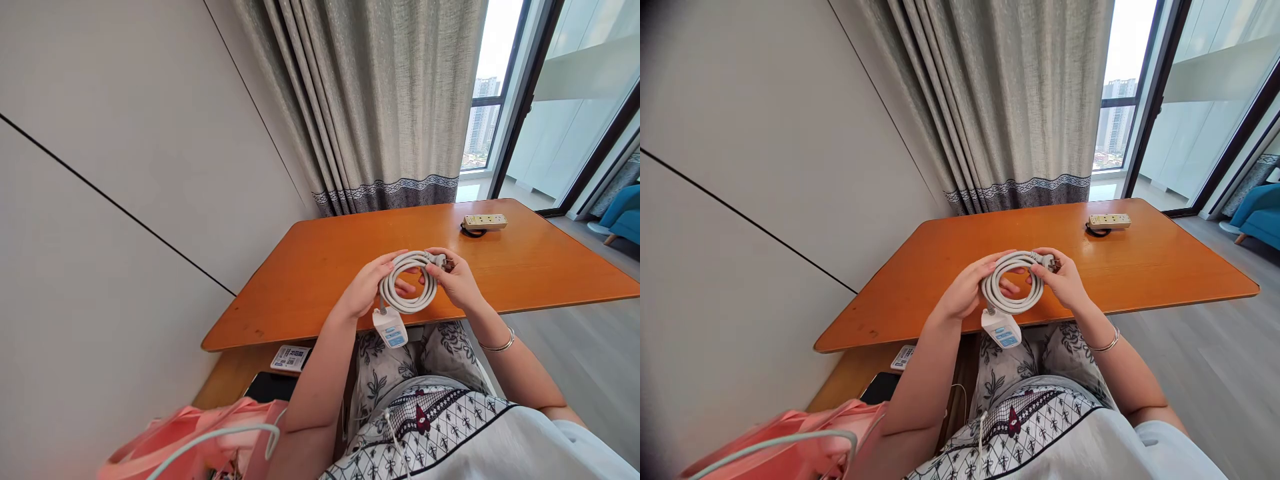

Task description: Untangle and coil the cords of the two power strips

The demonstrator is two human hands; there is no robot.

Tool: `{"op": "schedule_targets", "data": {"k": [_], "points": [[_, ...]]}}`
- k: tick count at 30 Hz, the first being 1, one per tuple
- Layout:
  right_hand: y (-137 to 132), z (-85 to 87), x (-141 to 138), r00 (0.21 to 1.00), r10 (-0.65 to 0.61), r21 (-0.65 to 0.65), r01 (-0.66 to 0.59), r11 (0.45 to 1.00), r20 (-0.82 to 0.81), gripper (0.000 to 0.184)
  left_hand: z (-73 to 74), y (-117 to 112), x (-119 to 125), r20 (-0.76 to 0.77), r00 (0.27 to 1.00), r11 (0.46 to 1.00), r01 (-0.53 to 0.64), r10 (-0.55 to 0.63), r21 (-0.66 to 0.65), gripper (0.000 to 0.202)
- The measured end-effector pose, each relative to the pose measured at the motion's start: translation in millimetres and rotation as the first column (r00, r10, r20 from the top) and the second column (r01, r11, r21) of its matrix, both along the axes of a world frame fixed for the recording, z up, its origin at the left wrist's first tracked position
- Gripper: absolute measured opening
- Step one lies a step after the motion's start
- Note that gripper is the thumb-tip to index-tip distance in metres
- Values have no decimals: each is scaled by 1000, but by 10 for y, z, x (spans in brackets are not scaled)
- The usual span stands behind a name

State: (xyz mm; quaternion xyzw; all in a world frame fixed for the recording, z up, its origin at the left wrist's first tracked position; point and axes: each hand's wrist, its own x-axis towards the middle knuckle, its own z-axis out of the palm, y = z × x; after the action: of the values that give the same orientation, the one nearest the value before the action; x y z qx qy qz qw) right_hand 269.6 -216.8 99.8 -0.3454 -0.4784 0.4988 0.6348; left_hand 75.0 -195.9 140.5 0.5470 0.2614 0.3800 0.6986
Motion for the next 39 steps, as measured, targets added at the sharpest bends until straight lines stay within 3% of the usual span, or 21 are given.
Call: {"op": "schedule_targets", "data": {"k": [3, 6, 10, 13, 16, 18, 21, 24, 27, 29, 31, 33, 35, 37, 39], "points": [[-20, 35, 5, 993, 11, 35, -15, 999, 119, 39, 51, 28, -4, -152, 987, 996, 68, -58, 65, 36], [-30, 59, 20, 987, 26, 28, -30, 999, 159, 39, 15, 46, 17, -246, 969, 989, 69, -35, 133, 44], [-32, 75, 76, 981, 72, 5, -74, 997, 179, 42, -38, 25, 68, -251, 966, 978, -1, 54, 207, 44], [-7, 10, 102, 986, 72, 35, -78, 996, 152, 57, -38, 6, 116, -174, 983, 985, -21, 51, 168, 46], [49, -208, 69, 997, 80, 93, -80, 992, 6, 79, -12, 16, 153, -28, 996, 995, -77, 79, 66, 50], [79, -425, 22, 981, 188, 90, -184, 979, -37, 84, 22, 34, 168, 84, 985, 988, -154, 152, 20, 52], [54, -737, -45, 914, 396, -7, -397, 918, 90, 79, 93, 64, 182, 227, 928, 954, -297, 297, -33, 51], [-65, -890, -76, 880, 409, -91, -399, 912, 243, 74, 140, 117, 190, 305, 841, 893, -441, 447, -91, 48], [-230, -837, -80, 873, 330, -62, -331, 942, 359, 92, 102, 223, 186, 343, 761, 826, -557, 551, -90, 47], [-335, -721, -71, 842, 358, -48, -372, 927, 403, 98, 26, 311, 180, 341, 739, 796, -603, 581, -52, 46], [-421, -581, -51, 779, 492, -81, -503, 860, 389, 87, -69, 389, 178, 317, 747, 786, -618, 585, 6, 45], [-484, -452, -26, 695, 635, -102, -643, 759, 338, 76, -155, 438, 185, 281, 772, 791, -608, 570, 66, 44], [-529, -349, -5, 652, 678, -85, -696, 713, 339, 67, -213, 458, 195, 249, 793, 797, -594, 556, 109, 44], [-568, -263, 11, 658, 585, -59, -639, 767, 475, 64, -241, 459, 193, 231, 800, 796, -590, 554, 136, 43], [-606, -180, 35, 620, 396, -9, -531, 847, 678, 65, -252, 457, 169, 208, 812, 800, -578, 545, 162, 40]]}}
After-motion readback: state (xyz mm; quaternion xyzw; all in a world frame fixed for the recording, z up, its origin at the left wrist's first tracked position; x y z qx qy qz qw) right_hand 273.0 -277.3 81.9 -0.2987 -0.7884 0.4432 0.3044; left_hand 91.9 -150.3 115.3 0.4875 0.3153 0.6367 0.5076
